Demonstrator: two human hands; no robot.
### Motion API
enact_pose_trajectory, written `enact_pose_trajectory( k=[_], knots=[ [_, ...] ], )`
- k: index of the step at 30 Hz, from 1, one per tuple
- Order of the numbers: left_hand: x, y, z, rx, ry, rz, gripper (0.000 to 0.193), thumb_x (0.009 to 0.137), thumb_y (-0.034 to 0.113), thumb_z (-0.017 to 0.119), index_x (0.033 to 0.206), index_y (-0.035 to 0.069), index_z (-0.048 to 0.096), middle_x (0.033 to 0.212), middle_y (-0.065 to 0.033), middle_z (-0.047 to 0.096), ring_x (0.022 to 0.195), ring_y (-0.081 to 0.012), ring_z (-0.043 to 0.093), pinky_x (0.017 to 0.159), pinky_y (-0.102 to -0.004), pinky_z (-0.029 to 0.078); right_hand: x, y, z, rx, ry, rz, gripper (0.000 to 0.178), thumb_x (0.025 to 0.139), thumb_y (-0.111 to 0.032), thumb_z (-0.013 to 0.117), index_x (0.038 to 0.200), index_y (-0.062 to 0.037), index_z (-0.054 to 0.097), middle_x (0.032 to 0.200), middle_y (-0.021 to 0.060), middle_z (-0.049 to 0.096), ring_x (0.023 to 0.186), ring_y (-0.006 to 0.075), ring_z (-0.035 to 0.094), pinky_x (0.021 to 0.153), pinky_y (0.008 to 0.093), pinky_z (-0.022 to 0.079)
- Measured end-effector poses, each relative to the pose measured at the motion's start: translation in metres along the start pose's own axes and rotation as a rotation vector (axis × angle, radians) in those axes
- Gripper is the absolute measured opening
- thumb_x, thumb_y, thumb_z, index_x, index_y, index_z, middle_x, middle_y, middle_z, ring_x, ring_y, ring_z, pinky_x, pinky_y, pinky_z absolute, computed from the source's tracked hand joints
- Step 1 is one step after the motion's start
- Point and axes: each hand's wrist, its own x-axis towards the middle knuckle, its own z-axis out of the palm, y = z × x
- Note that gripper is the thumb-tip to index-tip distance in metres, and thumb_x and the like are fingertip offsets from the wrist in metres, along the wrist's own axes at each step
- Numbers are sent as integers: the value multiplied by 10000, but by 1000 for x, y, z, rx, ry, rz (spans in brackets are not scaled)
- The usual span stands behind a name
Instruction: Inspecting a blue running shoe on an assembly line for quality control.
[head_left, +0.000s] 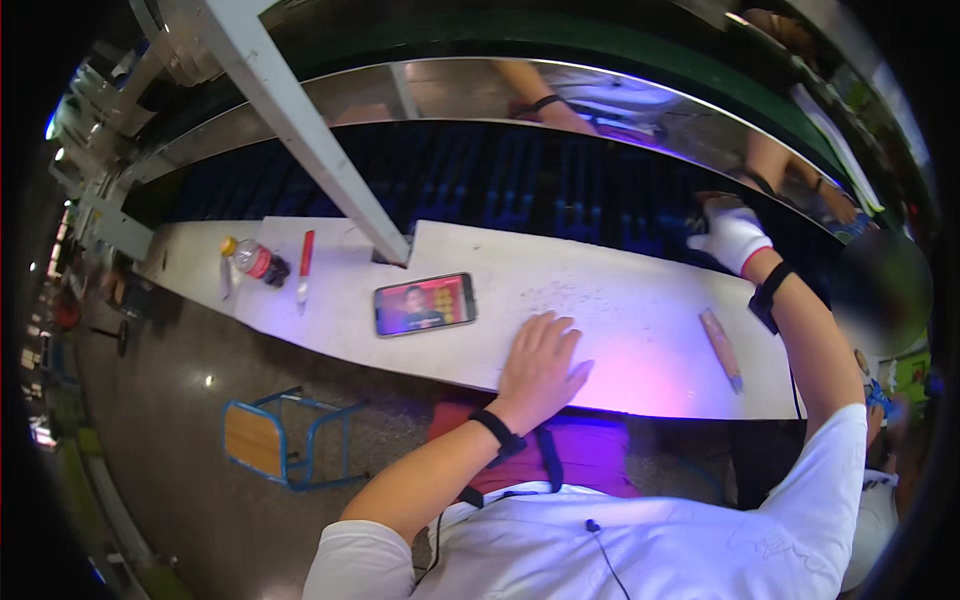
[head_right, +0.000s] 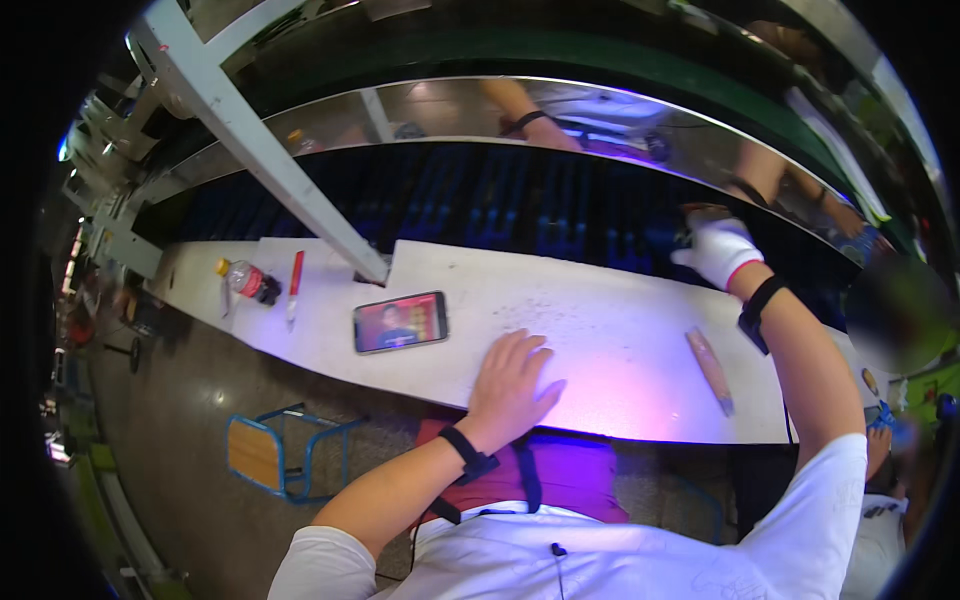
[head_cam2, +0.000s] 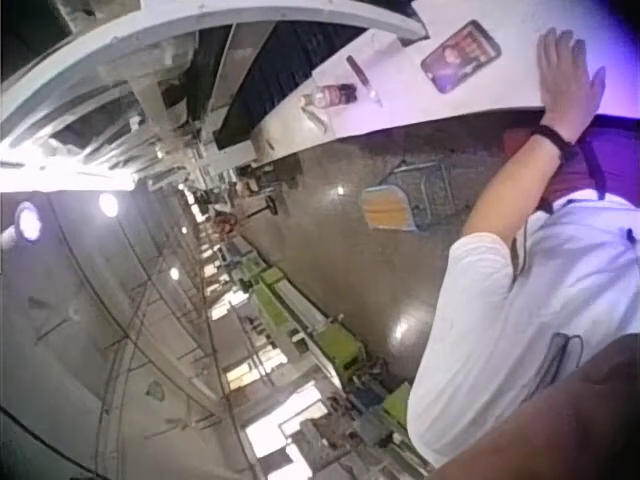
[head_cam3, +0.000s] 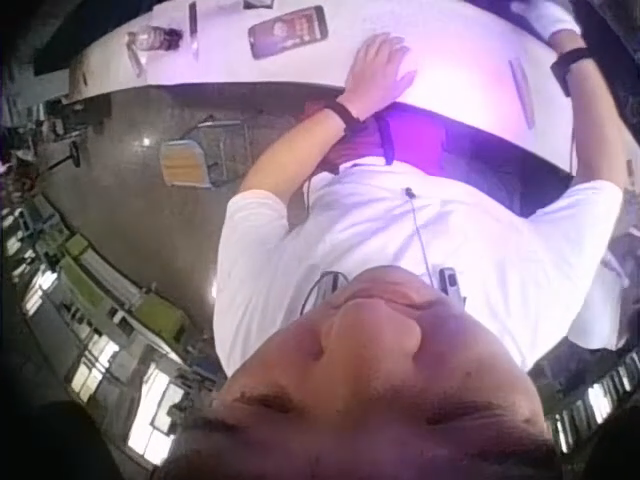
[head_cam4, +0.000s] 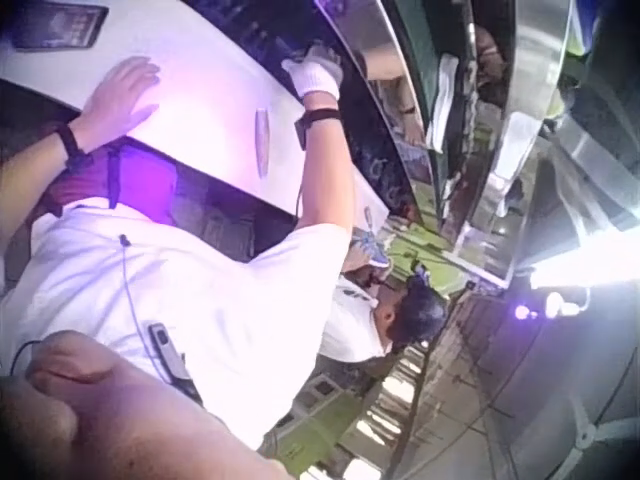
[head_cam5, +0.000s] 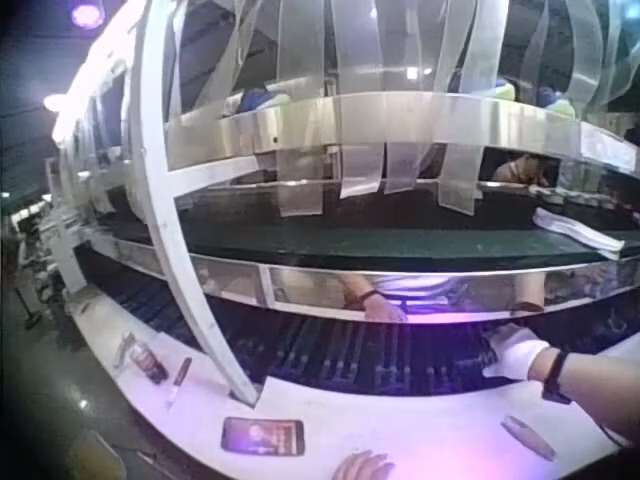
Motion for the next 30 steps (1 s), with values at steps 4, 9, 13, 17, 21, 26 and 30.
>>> enact_pose_trajectory(
  k=[4, 9, 13, 17, 21, 26, 30],
  knots=[
    [3, 3, -3, 16, -39, 26, 470, 944, 340, 807, 1264, 13, 701, 1394, -178, 643, 1397, -424, 547, 1207, -556, 436, 19, 54, 68, 130, -309, 292, 575, 756, -371, 909, 1183, -15, 760, 1150, 244, 784, 1091, 438, 756, 966, 484, 604],
    [7, 4, -4, 16, -62, 29, 529, 925, 343, 826, 1302, 3, 679, 1418, -190, 625, 1419, -435, 526, 1217, -563, 426, 5, 32, 63, 116, -165, 342, 635, 765, -342, 888, 1278, -8, 719, 1251, 244, 764, 1097, 435, 759, 975, 473, 609],
    [13, 15, -15, -19, 47, 56, 731, 878, 331, 876, 1467, 18, 579, 1549, -214, 533, 1490, -475, 454, 1239, -592, 395, -29, -36, -4, 111, 41, 41, 538, 797, -260, 863, 1260, -38, 700, 1187, 180, 757, 1091, 390, 753, 927, 482, 619],
    [16, 37, -28, 4, 24, 147, 892, 873, 327, 889, 1619, 93, 461, 1620, -231, 461, 1526, -495, 420, 1258, -607, 386, -61, -86, -81, 286, 343, -686, 299, 806, -82, 783, 1102, -91, 740, 1090, 113, 756, 1020, 329, 741, 891, 477, 605],
    [10, 47, -22, -225, -91, 119, 852, 887, 242, 875, 1624, 167, 455, 1616, -259, 440, 1443, -507, 504, 1182, -569, 484, -62, 43, -152, 141, 861, -42, 128, 963, -147, 751, 1069, -76, 752, 1058, 145, 766, 993, 389, 725, 880, 486, 577],
    [-1, 47, 10, -339, 50, 4, 728, 907, 144, 840, 1556, 151, 510, 1602, -259, 424, 1413, -516, 515, 1169, -570, 483, -76, 230, -143, 58, 363, 447, 438, 1087, -460, 599, 1207, -72, 765, 1087, 220, 760, 1084, 437, 736, 941, 474, 567],
    [-10, 63, 20, -363, 148, -134, 780, 899, 141, 850, 1587, 158, 485, 1630, -267, 403, 1465, -514, 467, 1208, -574, 436, -93, 183, -140, 95, 564, 85, 211, 972, -166, 785, 1106, -14, 727, 1105, 192, 751, 1060, 382, 738, 912, 396, 578]
  ],
)
